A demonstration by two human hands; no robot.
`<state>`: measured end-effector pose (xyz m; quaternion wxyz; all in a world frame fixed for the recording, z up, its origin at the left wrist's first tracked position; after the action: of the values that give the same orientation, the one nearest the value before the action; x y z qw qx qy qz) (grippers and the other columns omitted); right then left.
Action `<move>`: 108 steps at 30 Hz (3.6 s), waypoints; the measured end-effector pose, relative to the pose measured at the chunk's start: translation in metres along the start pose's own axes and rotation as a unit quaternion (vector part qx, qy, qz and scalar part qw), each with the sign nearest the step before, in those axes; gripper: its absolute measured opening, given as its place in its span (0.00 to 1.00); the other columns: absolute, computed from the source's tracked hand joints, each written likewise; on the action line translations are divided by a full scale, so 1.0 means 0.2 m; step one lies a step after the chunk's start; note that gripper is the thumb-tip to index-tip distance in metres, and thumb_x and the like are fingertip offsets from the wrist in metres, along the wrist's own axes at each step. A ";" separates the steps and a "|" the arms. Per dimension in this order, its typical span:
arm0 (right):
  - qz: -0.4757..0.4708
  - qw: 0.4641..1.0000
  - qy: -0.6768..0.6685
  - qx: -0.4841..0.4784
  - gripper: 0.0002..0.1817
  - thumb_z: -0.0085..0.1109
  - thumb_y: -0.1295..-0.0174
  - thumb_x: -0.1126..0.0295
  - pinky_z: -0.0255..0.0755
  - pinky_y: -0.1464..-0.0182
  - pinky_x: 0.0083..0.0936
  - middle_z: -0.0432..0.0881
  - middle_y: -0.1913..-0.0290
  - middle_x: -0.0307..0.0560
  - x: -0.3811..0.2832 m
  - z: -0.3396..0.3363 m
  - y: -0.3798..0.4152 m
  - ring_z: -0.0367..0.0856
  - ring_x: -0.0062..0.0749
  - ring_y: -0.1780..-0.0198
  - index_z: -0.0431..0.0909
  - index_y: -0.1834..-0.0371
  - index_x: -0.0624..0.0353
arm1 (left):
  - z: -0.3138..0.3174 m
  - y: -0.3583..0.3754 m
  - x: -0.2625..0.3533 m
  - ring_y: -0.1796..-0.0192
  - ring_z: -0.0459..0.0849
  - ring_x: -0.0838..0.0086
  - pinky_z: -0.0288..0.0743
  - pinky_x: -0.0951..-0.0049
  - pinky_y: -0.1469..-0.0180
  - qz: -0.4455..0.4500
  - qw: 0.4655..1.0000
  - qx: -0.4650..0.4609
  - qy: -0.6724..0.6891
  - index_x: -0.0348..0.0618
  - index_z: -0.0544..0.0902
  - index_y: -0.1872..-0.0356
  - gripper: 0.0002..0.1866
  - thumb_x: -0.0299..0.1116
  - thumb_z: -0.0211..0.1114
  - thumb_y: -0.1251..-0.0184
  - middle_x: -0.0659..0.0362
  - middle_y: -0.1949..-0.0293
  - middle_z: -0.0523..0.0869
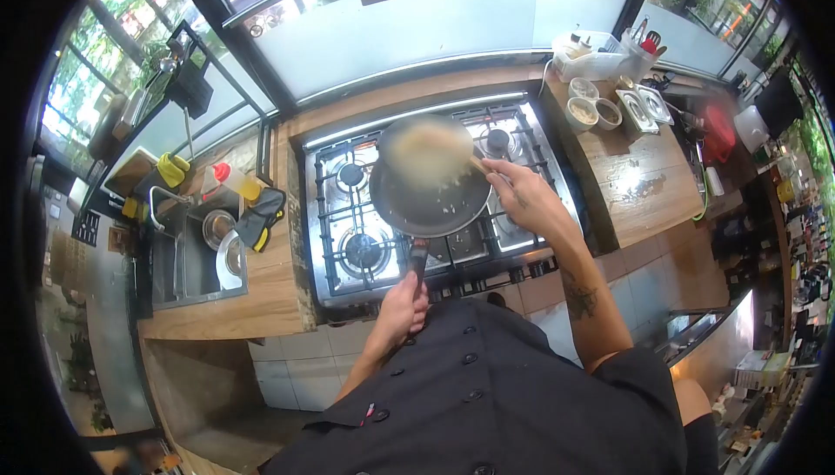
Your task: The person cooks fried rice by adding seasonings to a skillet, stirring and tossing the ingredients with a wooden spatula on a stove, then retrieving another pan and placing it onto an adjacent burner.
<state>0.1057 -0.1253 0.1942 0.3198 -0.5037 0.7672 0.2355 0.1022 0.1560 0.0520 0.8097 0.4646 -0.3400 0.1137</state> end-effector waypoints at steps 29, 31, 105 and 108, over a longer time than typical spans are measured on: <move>-0.107 0.976 0.171 -0.086 0.16 0.50 0.26 0.65 0.78 0.55 0.53 0.86 0.63 0.66 0.44 0.78 -0.36 0.86 0.63 0.58 0.86 0.43 0.51 | -0.07 -0.47 -0.33 0.84 0.63 0.84 0.56 0.78 0.82 0.041 0.999 0.014 0.006 0.48 0.74 0.59 0.23 0.59 0.51 0.16 0.68 0.79 0.70; -0.058 0.975 0.187 -0.106 0.16 0.50 0.25 0.64 0.78 0.54 0.52 0.86 0.63 0.67 0.37 0.64 -0.31 0.87 0.63 0.58 0.86 0.43 0.50 | -0.06 -0.48 -0.32 0.84 0.62 0.84 0.55 0.78 0.83 0.033 0.999 0.027 -0.005 0.48 0.73 0.59 0.23 0.59 0.51 0.16 0.69 0.79 0.70; -0.114 0.977 0.173 -0.050 0.17 0.50 0.27 0.66 0.77 0.55 0.58 0.85 0.66 0.71 0.40 0.64 -0.43 0.86 0.67 0.61 0.86 0.44 0.57 | 0.07 -0.47 -0.42 0.85 0.65 0.82 0.56 0.76 0.85 0.043 0.998 0.032 0.032 0.47 0.73 0.56 0.21 0.56 0.51 0.15 0.66 0.79 0.70; -0.133 0.978 0.160 -0.022 0.17 0.50 0.29 0.68 0.77 0.55 0.58 0.85 0.67 0.71 0.40 0.68 -0.43 0.86 0.66 0.62 0.86 0.44 0.57 | 0.07 -0.46 -0.40 0.85 0.65 0.83 0.57 0.76 0.84 0.051 0.998 0.034 0.022 0.47 0.73 0.56 0.21 0.56 0.51 0.16 0.67 0.78 0.70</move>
<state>0.1968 -0.1161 0.0393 0.2099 -0.6390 0.7296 0.1238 0.0829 0.1061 -0.0573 0.7937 0.4712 -0.3418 0.1765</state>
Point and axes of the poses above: each hand's wrist, its own y-axis away from the middle knuckle, its own z-axis out of the palm, x = y × z, the point moved 6 cm from there along -y, towards the middle knuckle
